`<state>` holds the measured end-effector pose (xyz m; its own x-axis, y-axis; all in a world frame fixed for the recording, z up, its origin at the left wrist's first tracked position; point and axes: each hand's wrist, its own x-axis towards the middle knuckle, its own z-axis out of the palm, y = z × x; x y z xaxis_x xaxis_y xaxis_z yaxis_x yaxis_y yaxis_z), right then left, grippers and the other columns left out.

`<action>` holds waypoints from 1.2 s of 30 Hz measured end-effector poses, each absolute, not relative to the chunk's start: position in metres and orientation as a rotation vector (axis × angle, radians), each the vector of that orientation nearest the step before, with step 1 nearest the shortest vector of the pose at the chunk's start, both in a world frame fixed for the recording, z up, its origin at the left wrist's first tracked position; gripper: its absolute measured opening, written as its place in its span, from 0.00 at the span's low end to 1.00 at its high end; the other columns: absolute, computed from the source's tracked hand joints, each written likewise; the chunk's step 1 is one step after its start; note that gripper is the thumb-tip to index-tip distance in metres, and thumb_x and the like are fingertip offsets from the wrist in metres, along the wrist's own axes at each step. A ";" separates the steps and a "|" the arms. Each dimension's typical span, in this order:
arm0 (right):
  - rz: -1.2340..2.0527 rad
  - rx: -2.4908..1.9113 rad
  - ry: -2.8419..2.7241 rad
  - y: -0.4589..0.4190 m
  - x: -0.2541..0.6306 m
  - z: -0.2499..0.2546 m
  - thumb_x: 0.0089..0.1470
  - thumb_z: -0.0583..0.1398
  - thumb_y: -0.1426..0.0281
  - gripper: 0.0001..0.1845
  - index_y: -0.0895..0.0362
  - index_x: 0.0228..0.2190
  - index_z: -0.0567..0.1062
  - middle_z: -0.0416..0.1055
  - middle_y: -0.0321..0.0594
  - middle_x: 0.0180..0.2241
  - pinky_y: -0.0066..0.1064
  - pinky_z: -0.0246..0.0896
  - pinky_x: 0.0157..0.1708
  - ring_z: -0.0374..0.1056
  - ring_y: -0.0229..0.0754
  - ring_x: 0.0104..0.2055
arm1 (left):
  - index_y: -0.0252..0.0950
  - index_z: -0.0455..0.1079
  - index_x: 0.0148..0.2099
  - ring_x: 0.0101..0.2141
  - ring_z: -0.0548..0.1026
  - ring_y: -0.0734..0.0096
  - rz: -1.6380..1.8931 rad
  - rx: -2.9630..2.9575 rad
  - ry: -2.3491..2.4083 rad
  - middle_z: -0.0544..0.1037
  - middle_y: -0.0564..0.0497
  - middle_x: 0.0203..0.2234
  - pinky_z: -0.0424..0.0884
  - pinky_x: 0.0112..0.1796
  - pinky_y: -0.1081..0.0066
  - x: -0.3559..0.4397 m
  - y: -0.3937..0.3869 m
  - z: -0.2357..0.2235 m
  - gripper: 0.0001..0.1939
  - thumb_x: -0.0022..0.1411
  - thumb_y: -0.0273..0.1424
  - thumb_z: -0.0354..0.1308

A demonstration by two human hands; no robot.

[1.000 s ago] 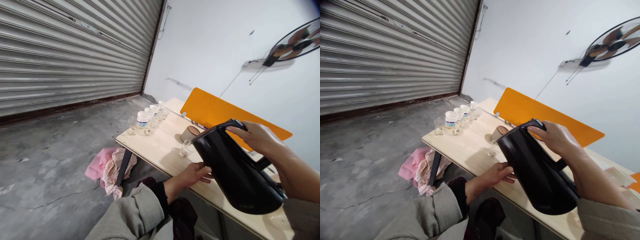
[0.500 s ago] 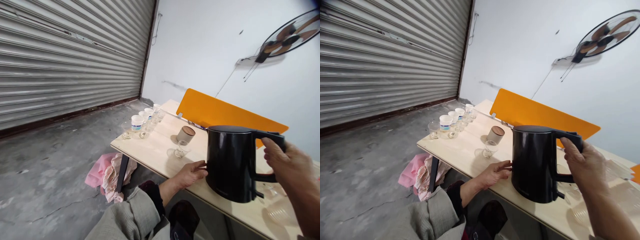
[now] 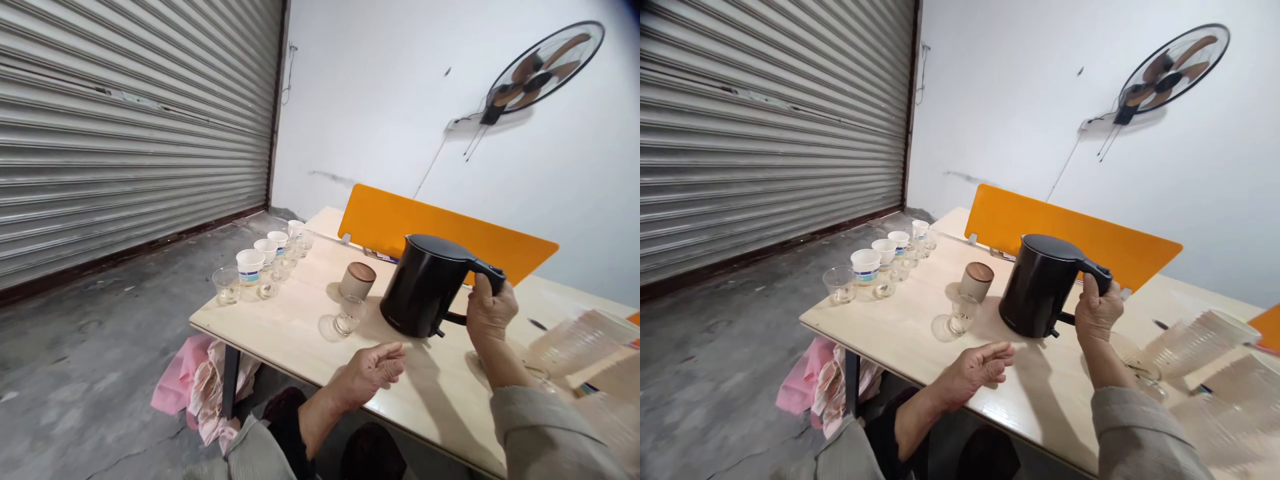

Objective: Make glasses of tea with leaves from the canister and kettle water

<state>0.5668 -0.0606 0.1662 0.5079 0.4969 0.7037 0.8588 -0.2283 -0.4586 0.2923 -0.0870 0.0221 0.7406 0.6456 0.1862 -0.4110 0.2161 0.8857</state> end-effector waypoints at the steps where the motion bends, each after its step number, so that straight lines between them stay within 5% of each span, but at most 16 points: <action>1: -0.473 -1.818 -1.037 -0.055 0.567 0.165 0.51 0.50 0.41 0.34 0.55 0.45 0.68 0.74 0.49 0.35 0.44 0.65 0.31 0.71 0.57 0.35 | 0.41 0.68 0.65 0.58 0.72 0.50 0.739 1.141 0.244 0.71 0.39 0.62 0.72 0.51 0.58 0.292 -0.087 0.023 0.35 0.60 0.49 0.66; 10: -0.198 -1.657 -0.921 -0.026 0.572 0.155 0.57 0.49 0.47 0.24 0.52 0.44 0.64 0.74 0.45 0.33 0.39 0.65 0.27 0.72 0.51 0.30 | 0.40 0.69 0.64 0.57 0.73 0.46 0.689 1.172 0.226 0.72 0.35 0.61 0.72 0.49 0.57 0.289 -0.088 0.027 0.36 0.58 0.51 0.67; 15: -0.331 -1.671 -0.918 -0.049 0.566 0.155 0.56 0.53 0.48 0.28 0.52 0.51 0.65 0.71 0.54 0.51 0.49 0.69 0.45 0.70 0.59 0.51 | 0.40 0.73 0.59 0.56 0.74 0.48 0.756 1.180 0.191 0.76 0.37 0.57 0.74 0.46 0.61 0.275 -0.094 0.036 0.30 0.58 0.47 0.69; 18: -0.573 -1.618 -1.036 -0.081 0.537 0.140 0.60 0.51 0.49 0.29 0.41 0.61 0.61 0.59 0.50 0.65 0.53 0.64 0.55 0.60 0.60 0.63 | 0.36 0.78 0.51 0.43 0.82 0.56 0.999 1.146 0.258 0.83 0.40 0.45 0.75 0.43 0.63 0.246 -0.087 0.045 0.21 0.62 0.44 0.66; 20: -0.549 -1.574 -1.133 -0.098 0.510 0.120 0.63 0.50 0.51 0.28 0.45 0.60 0.64 0.63 0.49 0.62 0.53 0.62 0.58 0.62 0.57 0.63 | 0.35 0.77 0.49 0.39 0.82 0.60 1.233 1.111 0.436 0.83 0.42 0.40 0.76 0.41 0.64 0.225 -0.072 0.048 0.19 0.65 0.44 0.62; 23: -0.153 -1.592 -1.312 -0.103 0.472 0.079 0.62 0.51 0.50 0.29 0.54 0.54 0.72 0.72 0.51 0.55 0.55 0.59 0.60 0.67 0.56 0.58 | 0.37 0.72 0.57 0.50 0.79 0.57 1.375 1.157 0.662 0.80 0.40 0.51 0.75 0.49 0.60 0.204 -0.040 0.041 0.24 0.64 0.44 0.62; 27: 0.298 -1.581 -1.518 -0.086 0.439 0.035 0.63 0.52 0.52 0.30 0.55 0.59 0.70 0.71 0.51 0.59 0.53 0.56 0.63 0.65 0.54 0.62 | 0.35 0.63 0.67 0.63 0.67 0.52 1.230 1.450 0.752 0.68 0.37 0.65 0.63 0.63 0.52 0.206 -0.009 0.015 0.33 0.62 0.41 0.62; 31: 0.308 -1.626 -1.694 -0.073 0.424 0.019 0.65 0.48 0.56 0.31 0.55 0.63 0.67 0.71 0.48 0.60 0.53 0.52 0.65 0.63 0.55 0.64 | 0.37 0.59 0.70 0.67 0.62 0.54 1.112 1.773 0.772 0.62 0.43 0.68 0.59 0.66 0.54 0.213 -0.002 -0.002 0.33 0.65 0.37 0.57; 36: 0.239 -1.665 -1.765 -0.073 0.415 0.016 0.64 0.47 0.61 0.31 0.58 0.63 0.67 0.73 0.48 0.58 0.47 0.59 0.61 0.66 0.54 0.60 | 0.41 0.58 0.71 0.65 0.65 0.58 1.066 1.864 0.738 0.66 0.47 0.66 0.60 0.66 0.55 0.211 -0.001 -0.010 0.33 0.66 0.35 0.57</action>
